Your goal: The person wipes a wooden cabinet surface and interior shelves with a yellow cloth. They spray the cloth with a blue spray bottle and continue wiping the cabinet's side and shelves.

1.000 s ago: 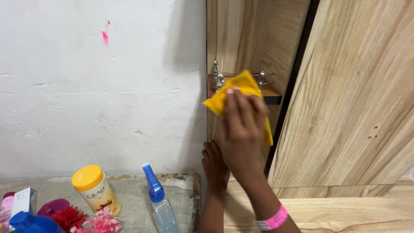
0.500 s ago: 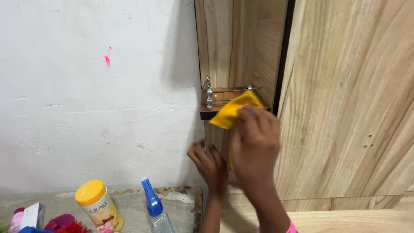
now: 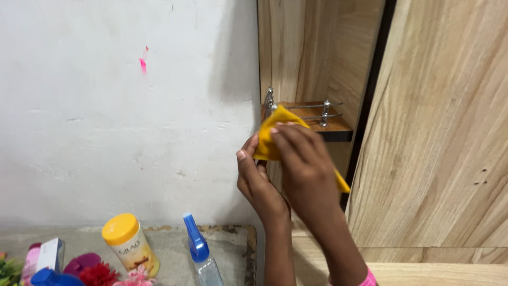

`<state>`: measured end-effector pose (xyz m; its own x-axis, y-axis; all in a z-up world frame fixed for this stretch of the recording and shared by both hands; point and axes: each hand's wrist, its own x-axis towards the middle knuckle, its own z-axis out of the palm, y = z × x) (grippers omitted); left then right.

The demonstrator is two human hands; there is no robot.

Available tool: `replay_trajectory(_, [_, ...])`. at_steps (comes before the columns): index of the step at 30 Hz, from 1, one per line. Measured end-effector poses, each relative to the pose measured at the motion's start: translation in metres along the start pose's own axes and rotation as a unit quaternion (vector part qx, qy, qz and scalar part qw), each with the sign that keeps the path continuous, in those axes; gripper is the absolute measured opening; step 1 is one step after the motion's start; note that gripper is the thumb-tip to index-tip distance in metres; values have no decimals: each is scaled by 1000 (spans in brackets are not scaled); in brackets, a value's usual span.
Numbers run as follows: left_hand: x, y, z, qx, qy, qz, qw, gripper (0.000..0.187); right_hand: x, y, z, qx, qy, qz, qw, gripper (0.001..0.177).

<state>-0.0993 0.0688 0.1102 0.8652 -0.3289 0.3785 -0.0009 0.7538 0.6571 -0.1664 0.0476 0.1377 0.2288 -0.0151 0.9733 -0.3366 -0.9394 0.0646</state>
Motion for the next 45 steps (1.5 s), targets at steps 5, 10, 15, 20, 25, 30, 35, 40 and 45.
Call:
replay_trajectory(5, [2, -17, -12, -72, -44, 3, 996, 69, 2, -11, 1, 4, -19, -42, 999, 46])
replay_trajectory(10, [12, -45, -15, -167, -97, 38, 980, 67, 2, -12, -2, -42, -27, -71, 996, 48])
replay_trajectory(15, [20, -45, -18, -224, -177, 49, 957, 81, 27, 6, -2, -150, -139, -175, 963, 37])
replay_trajectory(20, [18, -34, -23, -220, -211, 28, 952, 93, 74, 5, -12, -171, -303, -278, 895, 31])
replay_trajectory(25, [20, -48, -26, -242, -233, -63, 940, 95, 104, -24, 9, -323, -428, -329, 777, 25])
replay_trajectory(30, [20, -48, -34, -318, -261, -92, 907, 91, 120, -46, 33, -415, -501, -289, 702, 20])
replay_trajectory(35, [17, -57, -29, -342, -267, -97, 896, 91, 122, -39, 63, -426, -514, -184, 722, 26])
replay_trajectory(40, [18, -76, -18, -336, -238, -159, 897, 93, 126, -16, 85, -411, -524, -161, 729, 24])
replay_trajectory(45, [22, -80, -18, -392, -232, -140, 879, 93, 129, 19, 108, -378, -488, -199, 761, 15])
